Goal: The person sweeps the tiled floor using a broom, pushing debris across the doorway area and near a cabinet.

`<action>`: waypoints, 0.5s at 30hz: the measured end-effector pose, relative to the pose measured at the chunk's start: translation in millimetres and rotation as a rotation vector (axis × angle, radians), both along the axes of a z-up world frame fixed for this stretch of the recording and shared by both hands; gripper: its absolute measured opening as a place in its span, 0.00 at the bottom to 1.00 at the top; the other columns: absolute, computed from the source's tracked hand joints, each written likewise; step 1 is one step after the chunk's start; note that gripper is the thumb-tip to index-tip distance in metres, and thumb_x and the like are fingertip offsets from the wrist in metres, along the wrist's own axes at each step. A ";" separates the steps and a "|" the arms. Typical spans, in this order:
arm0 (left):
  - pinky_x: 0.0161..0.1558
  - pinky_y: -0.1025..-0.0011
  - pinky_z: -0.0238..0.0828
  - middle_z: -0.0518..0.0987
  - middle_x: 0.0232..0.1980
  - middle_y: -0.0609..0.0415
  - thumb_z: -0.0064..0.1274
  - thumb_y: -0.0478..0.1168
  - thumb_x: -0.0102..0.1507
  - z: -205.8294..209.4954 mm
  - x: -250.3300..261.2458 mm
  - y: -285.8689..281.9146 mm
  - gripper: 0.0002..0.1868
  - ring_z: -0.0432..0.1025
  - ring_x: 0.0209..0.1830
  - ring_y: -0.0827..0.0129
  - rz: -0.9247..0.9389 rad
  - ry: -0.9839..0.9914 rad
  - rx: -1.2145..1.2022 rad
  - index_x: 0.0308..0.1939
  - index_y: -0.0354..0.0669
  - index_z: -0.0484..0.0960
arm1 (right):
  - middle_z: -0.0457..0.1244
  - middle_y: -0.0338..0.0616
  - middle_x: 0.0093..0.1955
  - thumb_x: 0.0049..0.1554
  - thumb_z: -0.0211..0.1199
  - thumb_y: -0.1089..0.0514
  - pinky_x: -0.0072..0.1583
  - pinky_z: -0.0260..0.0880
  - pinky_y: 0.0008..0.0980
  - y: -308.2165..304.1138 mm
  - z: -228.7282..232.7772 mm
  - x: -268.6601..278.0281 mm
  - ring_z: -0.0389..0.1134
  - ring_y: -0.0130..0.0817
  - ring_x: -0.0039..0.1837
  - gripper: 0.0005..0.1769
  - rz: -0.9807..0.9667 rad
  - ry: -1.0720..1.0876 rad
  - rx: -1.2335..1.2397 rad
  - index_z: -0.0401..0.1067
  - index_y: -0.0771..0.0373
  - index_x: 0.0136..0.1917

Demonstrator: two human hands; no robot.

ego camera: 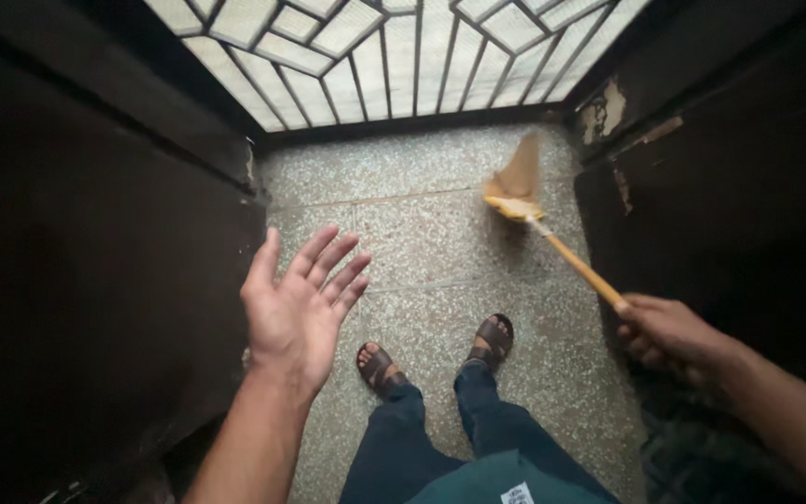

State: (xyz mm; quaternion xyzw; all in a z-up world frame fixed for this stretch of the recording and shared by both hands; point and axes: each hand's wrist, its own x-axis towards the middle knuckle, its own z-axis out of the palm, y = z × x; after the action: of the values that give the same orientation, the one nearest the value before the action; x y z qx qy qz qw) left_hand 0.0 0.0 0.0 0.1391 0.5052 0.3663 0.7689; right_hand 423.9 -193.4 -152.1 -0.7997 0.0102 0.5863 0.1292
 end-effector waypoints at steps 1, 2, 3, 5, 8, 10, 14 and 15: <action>0.67 0.58 0.62 0.75 0.66 0.41 0.35 0.68 0.62 1.7 8.6 1.9 0.47 0.70 0.64 0.54 0.000 -0.014 -0.001 0.72 0.34 0.66 | 0.61 0.39 0.40 0.65 0.54 0.49 0.32 0.56 0.24 9.2 7.7 3.7 0.55 0.24 0.33 0.29 0.022 -0.059 -0.076 0.63 0.44 0.79; 0.66 0.59 0.62 0.75 0.65 0.42 0.35 0.68 0.63 3.2 16.7 3.1 0.46 0.71 0.63 0.54 0.000 -0.029 -0.003 0.72 0.34 0.67 | 0.62 0.41 0.42 0.67 0.52 0.51 0.33 0.58 0.25 16.8 13.4 8.2 0.56 0.25 0.34 0.27 0.045 -0.120 -0.149 0.61 0.41 0.79; 0.65 0.59 0.62 0.75 0.64 0.42 0.35 0.68 0.63 4.6 22.3 3.0 0.46 0.71 0.62 0.55 0.004 -0.038 -0.006 0.71 0.34 0.67 | 0.63 0.42 0.43 0.68 0.51 0.53 0.34 0.60 0.26 19.9 13.3 9.6 0.58 0.26 0.34 0.26 0.074 -0.177 -0.222 0.60 0.37 0.78; 0.65 0.60 0.64 0.76 0.64 0.42 0.35 0.67 0.64 6.9 33.6 2.7 0.45 0.71 0.62 0.55 -0.005 -0.017 0.007 0.71 0.33 0.68 | 0.59 0.41 0.42 0.69 0.50 0.52 0.33 0.57 0.26 18.0 2.7 20.7 0.55 0.26 0.34 0.24 0.026 -0.159 -0.215 0.63 0.39 0.77; 0.64 0.60 0.64 0.76 0.64 0.42 0.35 0.67 0.64 12.3 46.2 1.6 0.44 0.72 0.61 0.56 0.000 0.001 0.014 0.70 0.33 0.68 | 0.59 0.40 0.40 0.68 0.49 0.56 0.33 0.58 0.27 14.9 -35.2 36.6 0.56 0.26 0.33 0.22 -0.009 -0.131 -0.066 0.66 0.46 0.75; 0.63 0.60 0.65 0.76 0.63 0.42 0.35 0.67 0.64 14.0 52.7 -0.2 0.44 0.72 0.61 0.56 0.015 0.008 0.014 0.69 0.33 0.68 | 0.59 0.39 0.38 0.67 0.50 0.58 0.31 0.59 0.29 10.6 -47.3 41.8 0.57 0.27 0.31 0.21 -0.029 -0.029 0.059 0.67 0.53 0.73; 0.64 0.60 0.65 0.75 0.63 0.42 0.36 0.67 0.64 17.3 60.9 -3.1 0.44 0.72 0.61 0.55 0.052 0.030 0.015 0.69 0.33 0.69 | 0.61 0.39 0.33 0.66 0.51 0.58 0.30 0.60 0.30 37.2 -37.4 15.3 0.58 0.27 0.28 0.21 0.261 0.037 0.016 0.68 0.53 0.72; 0.64 0.59 0.65 0.75 0.62 0.42 0.35 0.67 0.64 17.6 63.3 -2.9 0.44 0.72 0.61 0.55 0.059 0.030 0.015 0.69 0.33 0.69 | 0.59 0.41 0.33 0.67 0.52 0.57 0.28 0.58 0.32 41.8 -30.6 -0.5 0.57 0.29 0.27 0.19 0.338 0.036 0.111 0.69 0.58 0.69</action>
State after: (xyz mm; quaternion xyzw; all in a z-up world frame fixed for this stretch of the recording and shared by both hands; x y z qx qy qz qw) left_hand 63.3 -2.9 17.6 0.1354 0.5177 0.3905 0.7491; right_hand 423.5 -151.6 -182.8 -0.7710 -0.1545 0.6136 0.0728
